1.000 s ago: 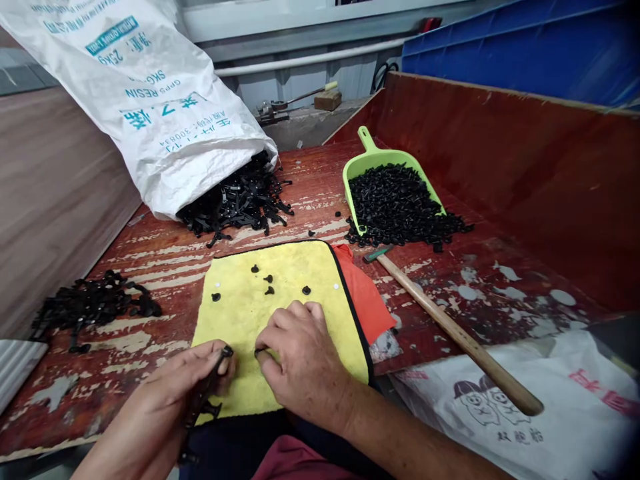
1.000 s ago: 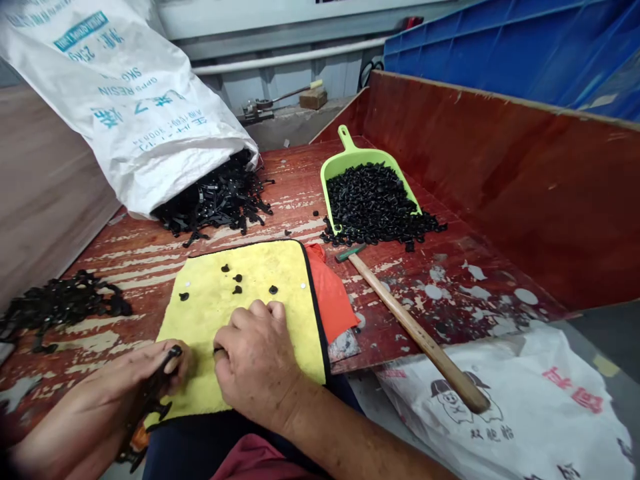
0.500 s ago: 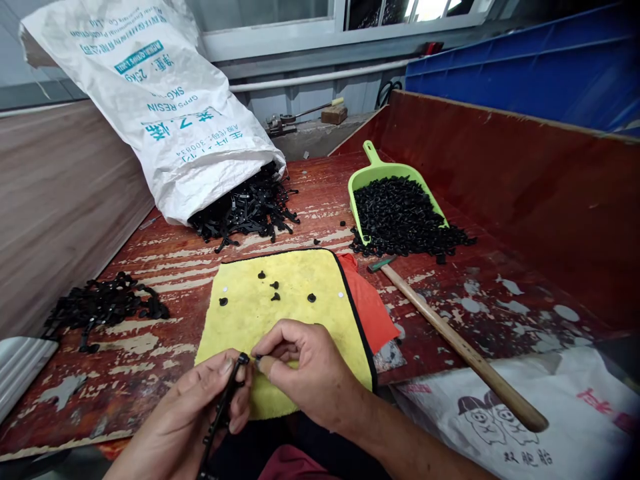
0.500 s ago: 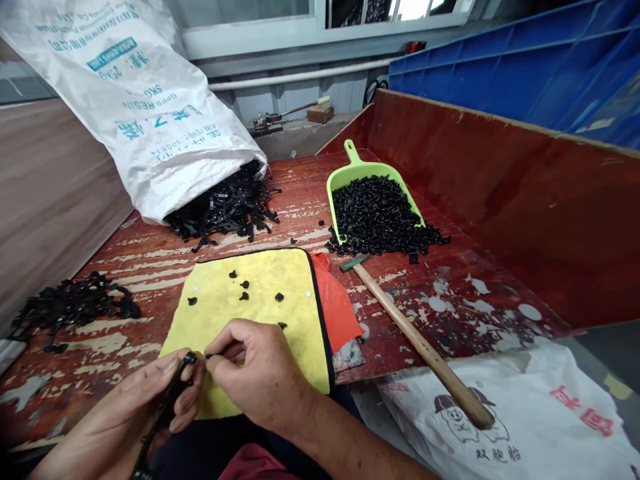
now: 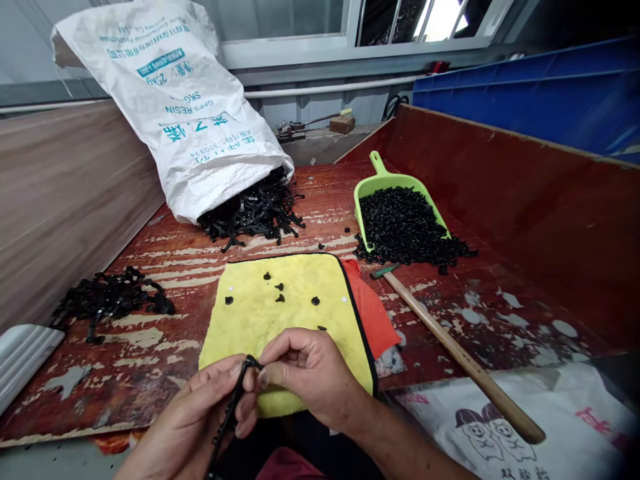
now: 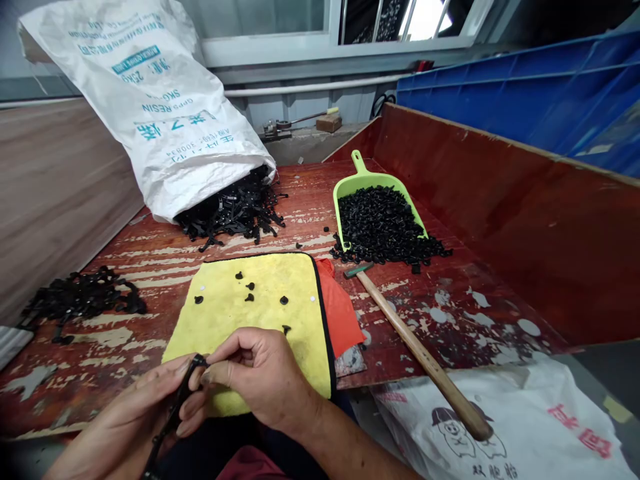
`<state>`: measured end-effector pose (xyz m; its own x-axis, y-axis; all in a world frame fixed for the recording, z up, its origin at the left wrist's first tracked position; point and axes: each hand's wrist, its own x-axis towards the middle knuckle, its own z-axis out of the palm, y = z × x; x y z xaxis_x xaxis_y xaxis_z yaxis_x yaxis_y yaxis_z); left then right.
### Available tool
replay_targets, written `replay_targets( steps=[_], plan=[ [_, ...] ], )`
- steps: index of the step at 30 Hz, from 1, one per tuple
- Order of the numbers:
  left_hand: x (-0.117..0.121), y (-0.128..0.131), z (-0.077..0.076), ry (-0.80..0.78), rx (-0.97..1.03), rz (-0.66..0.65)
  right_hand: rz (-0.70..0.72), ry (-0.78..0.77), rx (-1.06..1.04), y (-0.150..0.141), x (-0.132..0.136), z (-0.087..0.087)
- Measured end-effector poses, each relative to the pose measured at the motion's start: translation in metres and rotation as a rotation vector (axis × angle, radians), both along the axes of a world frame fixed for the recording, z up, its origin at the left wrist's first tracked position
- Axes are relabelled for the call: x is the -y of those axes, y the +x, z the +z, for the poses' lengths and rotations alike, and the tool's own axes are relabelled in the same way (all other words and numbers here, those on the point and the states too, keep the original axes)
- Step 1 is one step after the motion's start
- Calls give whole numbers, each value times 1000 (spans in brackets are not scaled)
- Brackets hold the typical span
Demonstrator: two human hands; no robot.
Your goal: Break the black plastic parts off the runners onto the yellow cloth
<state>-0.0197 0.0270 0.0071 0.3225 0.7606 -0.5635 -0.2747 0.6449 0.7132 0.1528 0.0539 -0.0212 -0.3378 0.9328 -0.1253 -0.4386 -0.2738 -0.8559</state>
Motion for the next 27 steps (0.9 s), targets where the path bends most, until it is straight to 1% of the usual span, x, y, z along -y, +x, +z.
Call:
replay_targets(
  steps=[5,9,13,16,20,22,25,26,27],
  plan=[
    [-1,2,0,45,21,-16,101,-25,-1,6,-2,0],
    [1,3,-2,20,57,-15,67,21,21,6,0,-2],
    [7,3,-7,-87,175,5,5,121,74,4,1,-5],
    [10,4,-10,-109,214,41,16,110,67,3,1,-8],
    [10,5,-11,-89,191,6,89,116,101,6,-2,-9],
    [9,6,-10,-85,171,-7,103,206,172,10,-3,-5],
    [7,5,-6,-72,115,2,70,471,342,15,-3,3],
    [6,4,-6,-68,96,-1,67,546,390,16,-3,6],
    [5,3,-6,-57,82,-3,67,588,429,17,-2,8]
  ],
)
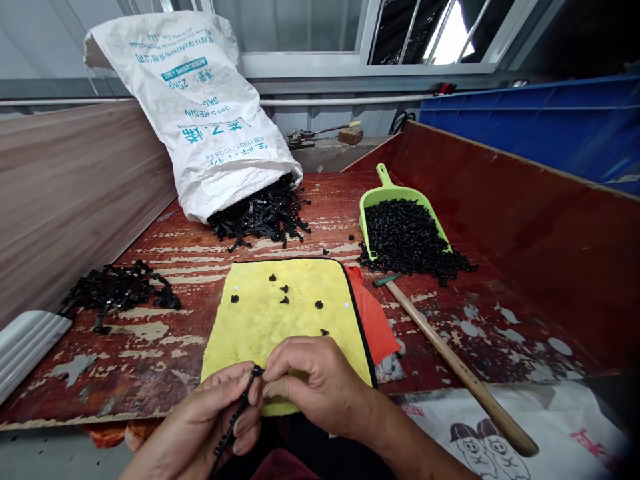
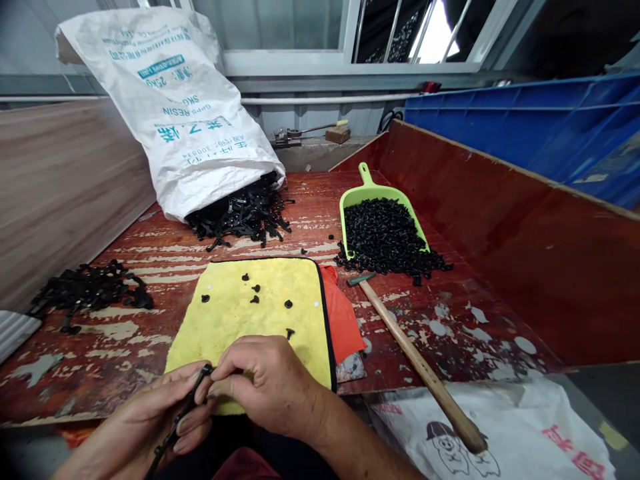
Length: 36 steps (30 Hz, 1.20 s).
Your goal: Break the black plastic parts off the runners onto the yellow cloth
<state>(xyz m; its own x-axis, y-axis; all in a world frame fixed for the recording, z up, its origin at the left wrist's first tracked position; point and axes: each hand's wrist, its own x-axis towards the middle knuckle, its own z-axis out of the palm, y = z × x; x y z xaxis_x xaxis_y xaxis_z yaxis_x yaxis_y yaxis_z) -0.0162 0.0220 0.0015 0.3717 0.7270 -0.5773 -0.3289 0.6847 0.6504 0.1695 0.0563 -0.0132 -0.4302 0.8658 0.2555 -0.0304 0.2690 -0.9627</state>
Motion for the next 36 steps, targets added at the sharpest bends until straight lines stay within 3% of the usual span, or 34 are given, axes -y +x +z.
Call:
replay_targets(
  steps=[6,11,14,16,21,25,28,31,34,36],
  plan=[
    [-9,-2,-11,192,-210,-42,-114,-125,153,-7,1,-10],
    [-21,1,-17,446,-642,-144,-246,163,442,-14,3,-28],
    [-22,3,-14,639,-862,-208,-265,245,549,-17,7,-33],
    [-17,3,-12,681,-969,-217,-253,276,596,-20,11,-34],
    [-4,-6,-11,661,-974,-89,-155,380,674,-32,11,-21],
    [-18,-29,-1,713,-930,-72,-161,406,759,-31,-8,-6],
    [-33,-49,16,625,-856,29,-159,396,867,-21,-25,3],
    [-37,-65,29,407,-687,195,-193,420,829,-17,-38,11],
    [-30,-76,28,174,-511,367,-212,420,860,-32,-54,18],
    [-23,-83,19,122,-453,458,-190,408,937,-50,-68,20]
  ],
)
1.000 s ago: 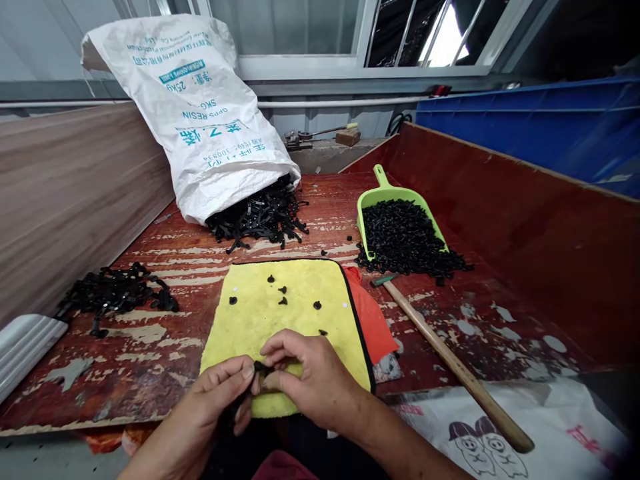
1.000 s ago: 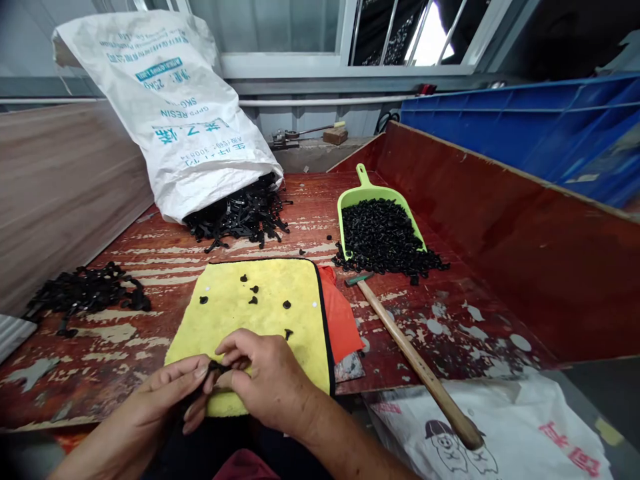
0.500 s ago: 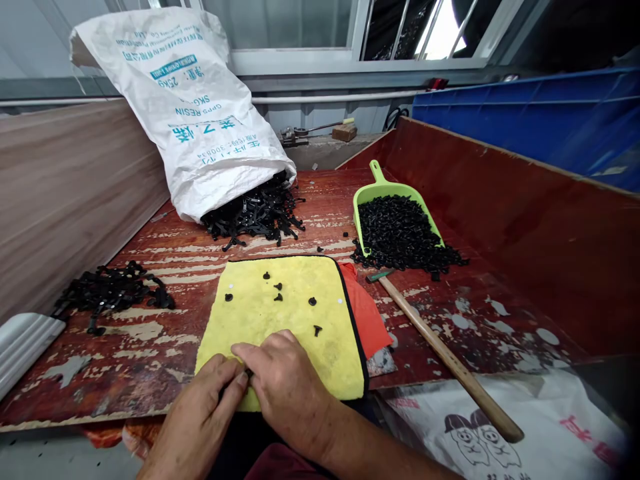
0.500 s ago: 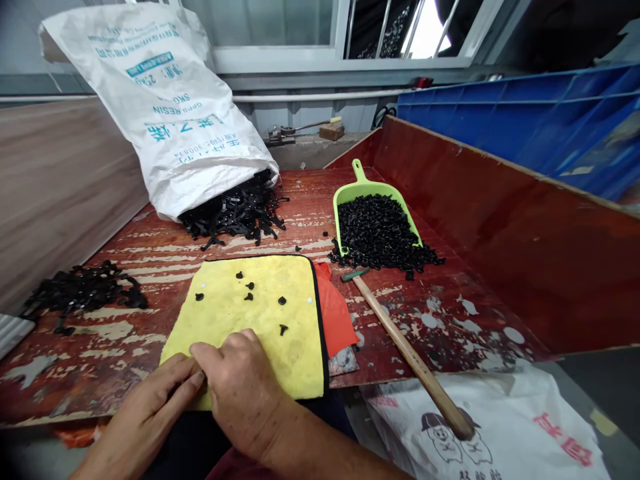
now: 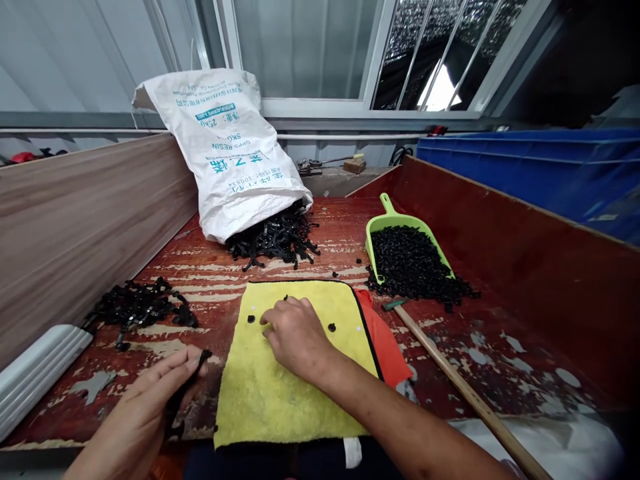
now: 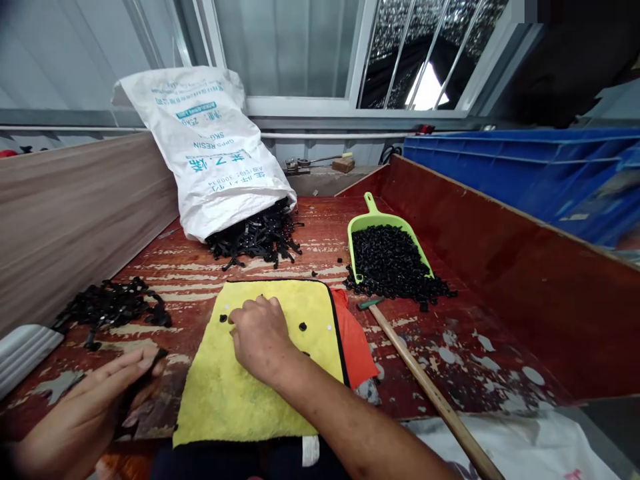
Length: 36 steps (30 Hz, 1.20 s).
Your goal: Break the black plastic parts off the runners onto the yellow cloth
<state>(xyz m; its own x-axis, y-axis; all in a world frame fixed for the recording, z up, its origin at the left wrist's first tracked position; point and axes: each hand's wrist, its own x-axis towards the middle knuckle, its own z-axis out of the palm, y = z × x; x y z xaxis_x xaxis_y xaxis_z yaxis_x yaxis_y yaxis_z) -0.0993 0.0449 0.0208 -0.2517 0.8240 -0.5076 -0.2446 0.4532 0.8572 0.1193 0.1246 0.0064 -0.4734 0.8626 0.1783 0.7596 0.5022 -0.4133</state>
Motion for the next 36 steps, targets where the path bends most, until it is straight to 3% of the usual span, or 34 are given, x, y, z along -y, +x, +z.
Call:
replay_targets(
  steps=[4,8,13,17,20,23,25,27,31,36],
  plan=[
    [10,-7,-19,115,3,-104,-5,-8,53,-34,-30,-6],
    [13,-4,-26,132,-10,-235,42,-13,35,-37,-35,-8],
    [11,1,-25,242,-332,-391,157,-6,-38,-5,8,1],
    [11,9,-27,330,-486,-416,240,20,-105,17,47,-2],
    [18,26,-26,288,-368,-361,159,-123,-412,21,61,-3],
    [28,47,-21,165,-73,-313,78,-305,-791,18,68,0],
    [33,59,-18,94,120,-314,79,-343,-921,17,71,2],
    [36,66,-16,69,215,-312,98,-344,-967,17,74,1],
    [39,70,-14,84,204,-326,122,-342,-961,19,80,-4],
    [44,70,-16,77,232,-299,56,-300,-1029,18,87,-8]
  ],
)
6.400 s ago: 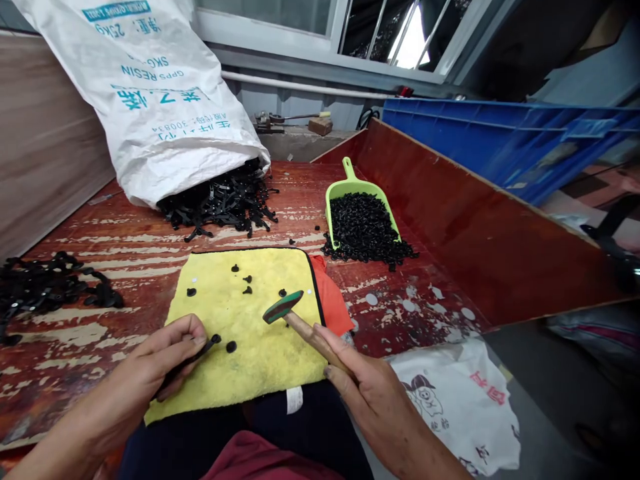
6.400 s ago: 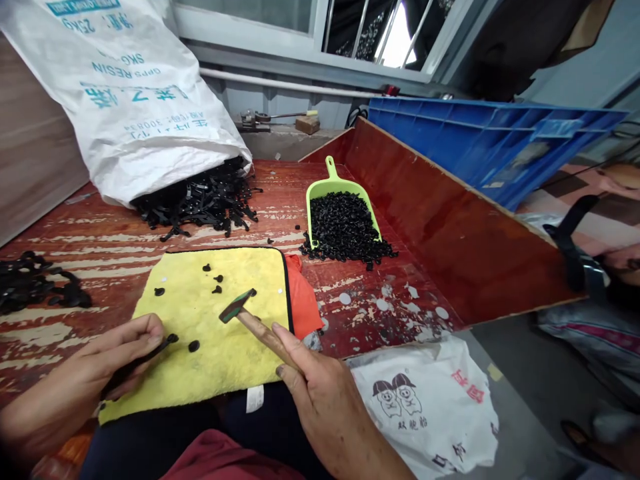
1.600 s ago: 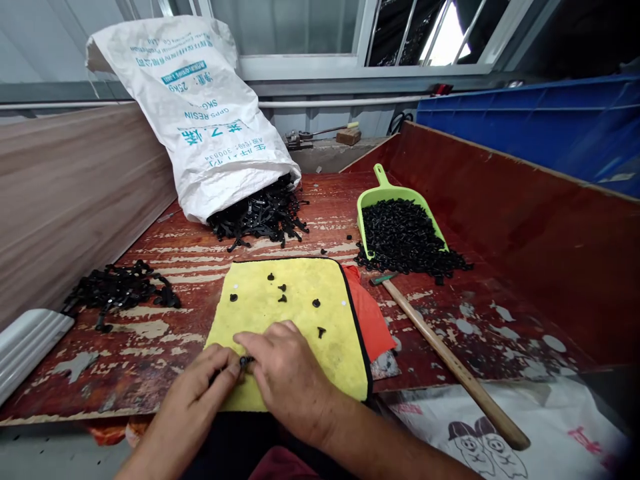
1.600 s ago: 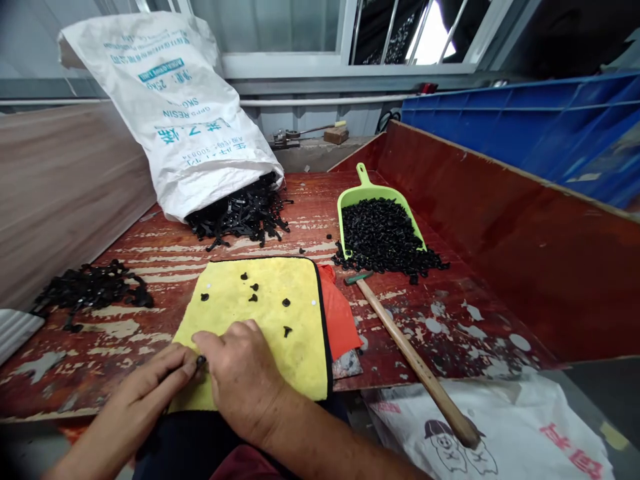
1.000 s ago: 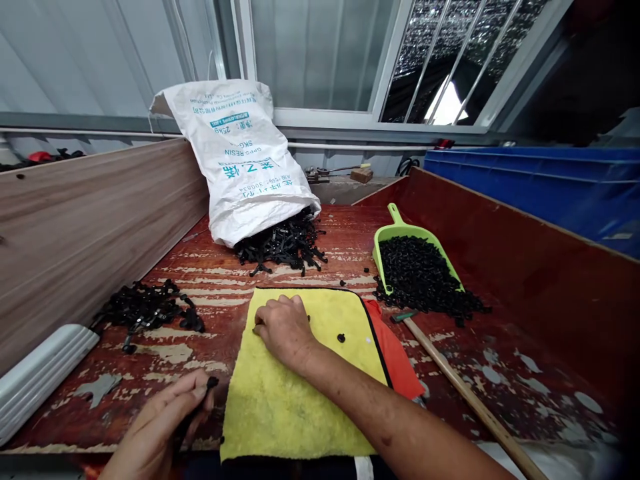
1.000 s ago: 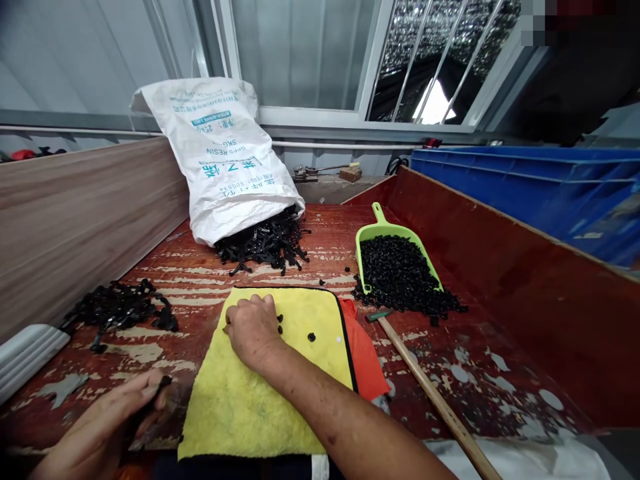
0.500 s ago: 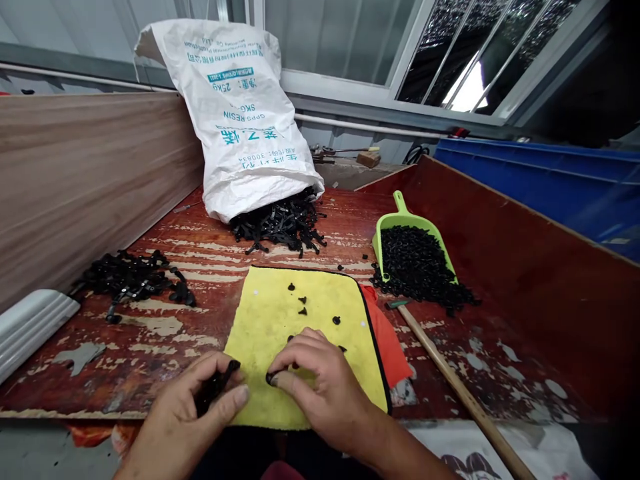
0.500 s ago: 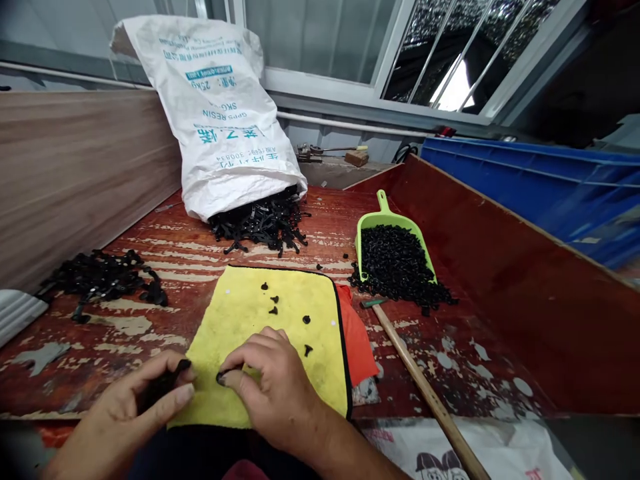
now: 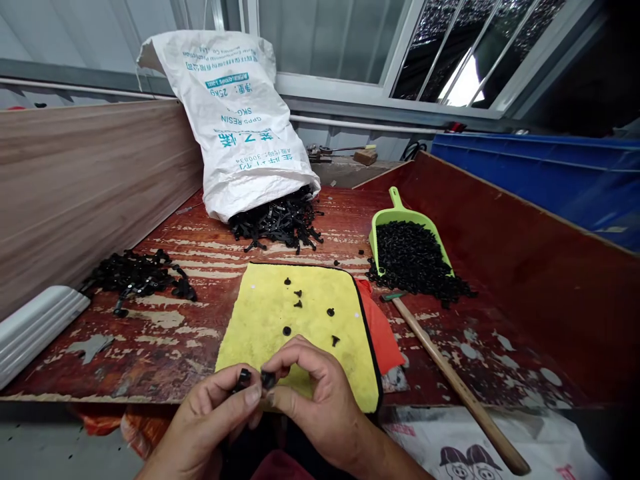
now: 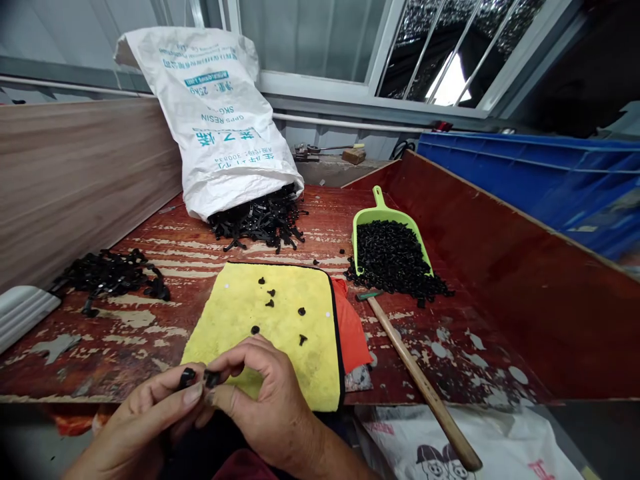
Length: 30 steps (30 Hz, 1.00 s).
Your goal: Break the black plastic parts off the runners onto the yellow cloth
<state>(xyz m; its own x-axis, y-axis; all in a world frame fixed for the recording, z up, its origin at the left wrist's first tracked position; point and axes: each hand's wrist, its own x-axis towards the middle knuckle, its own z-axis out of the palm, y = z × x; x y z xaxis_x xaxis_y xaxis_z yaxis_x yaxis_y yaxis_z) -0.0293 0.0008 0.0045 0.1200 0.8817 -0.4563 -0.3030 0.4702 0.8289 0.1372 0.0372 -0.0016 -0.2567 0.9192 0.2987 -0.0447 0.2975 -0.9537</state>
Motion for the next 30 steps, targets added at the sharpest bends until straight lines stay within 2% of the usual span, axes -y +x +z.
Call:
replay_targets(
  steps=[3,6,10,12,15,18,20,23,28,30],
  plan=[
    [1,2,-3,28,-53,15,-35,70,12,0,2,0],
    [1,6,-3,56,-115,33,-41,53,18,2,3,-2],
    [1,10,4,246,-395,102,-29,58,7,6,4,-4],
    [0,9,6,339,-520,42,-39,114,33,7,5,-5],
    [-2,5,3,386,-590,-41,-55,265,115,10,6,-6],
    [-4,3,-2,418,-645,-30,-55,399,223,12,6,-6],
    [-4,3,-3,436,-669,-46,-67,436,249,12,6,-8],
    [-3,3,0,435,-674,-82,-72,358,166,10,7,-11],
    [-3,6,7,434,-688,-116,-80,45,-34,2,11,-21],
    [-2,9,9,432,-689,-85,-91,-35,-91,0,14,-23]
  ],
)
